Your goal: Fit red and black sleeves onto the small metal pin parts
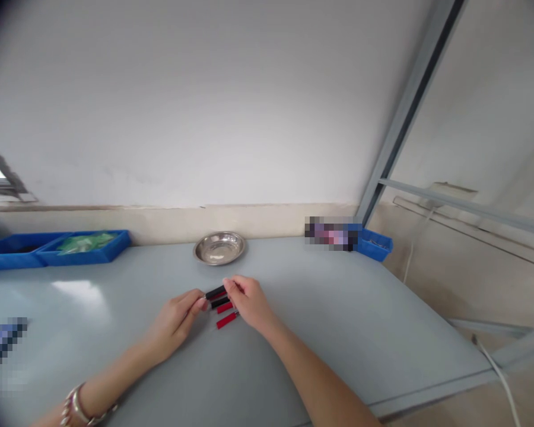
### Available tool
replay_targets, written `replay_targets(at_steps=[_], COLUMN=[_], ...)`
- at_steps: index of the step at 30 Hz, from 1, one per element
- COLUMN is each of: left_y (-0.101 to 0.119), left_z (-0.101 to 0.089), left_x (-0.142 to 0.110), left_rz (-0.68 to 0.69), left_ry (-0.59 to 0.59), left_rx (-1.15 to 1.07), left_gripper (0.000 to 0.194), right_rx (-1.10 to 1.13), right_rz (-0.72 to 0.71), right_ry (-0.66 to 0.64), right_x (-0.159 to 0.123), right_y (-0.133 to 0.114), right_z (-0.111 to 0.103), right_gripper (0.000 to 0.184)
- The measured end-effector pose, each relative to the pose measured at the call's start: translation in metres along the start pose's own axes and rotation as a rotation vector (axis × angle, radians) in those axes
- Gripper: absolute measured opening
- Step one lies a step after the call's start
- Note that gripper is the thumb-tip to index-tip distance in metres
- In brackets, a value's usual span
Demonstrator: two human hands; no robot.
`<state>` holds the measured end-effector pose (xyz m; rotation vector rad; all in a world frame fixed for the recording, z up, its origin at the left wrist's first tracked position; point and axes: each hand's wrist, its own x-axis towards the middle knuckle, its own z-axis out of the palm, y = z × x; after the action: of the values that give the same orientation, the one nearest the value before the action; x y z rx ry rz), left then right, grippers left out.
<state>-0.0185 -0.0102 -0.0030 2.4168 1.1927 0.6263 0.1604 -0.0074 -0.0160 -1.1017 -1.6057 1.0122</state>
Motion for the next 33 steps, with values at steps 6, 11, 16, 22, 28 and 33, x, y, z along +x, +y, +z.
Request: replay_targets(at_steps=[6, 11, 16, 22, 28, 33], left_y=[0.0002, -0.0012, -0.0015, -0.0009, 0.0011, 0.0022], left_z=[0.0005, 0.0012, 0.0013, 0.0008, -0.0006, -0.0007], left_x=[0.0012, 0.0011, 0.0003, 0.0014, 0.0014, 0.0013], left_rz=[-0.008, -0.001, -0.006, 0.003, 0.004, 0.008], left_ry=[-0.002, 0.001, 0.005, 0.015, 0.018, 0.025], left_rx=[-0.011, -0.020, -0.009, -0.001, 0.012, 0.002], left_gripper=[0.034, 0.033, 0.034, 0.033, 0.035, 0.034], right_rx=[-0.008, -0.021, -0.039, -0.059, -0.074, -0.086], right_rz=[0.002, 0.007, -0.003, -0.008, -0.022, -0.021], right_ry=[0.000, 0.012, 0.013, 0.013, 0.016, 0.024], right_x=[-0.0001, -0.0003, -0.0004, -0.0009, -0.0013, -0.0012], right_y=[-0.0007, -0.0017, -0.0018, -0.0030, -0.0029, -0.0027], right_z=[-0.0001, 0.0005, 0.0004, -0.0001, 0.0001, 0.0006], right_gripper=[0.042, 0.040, 0.040, 0.040, 0.040, 0.041])
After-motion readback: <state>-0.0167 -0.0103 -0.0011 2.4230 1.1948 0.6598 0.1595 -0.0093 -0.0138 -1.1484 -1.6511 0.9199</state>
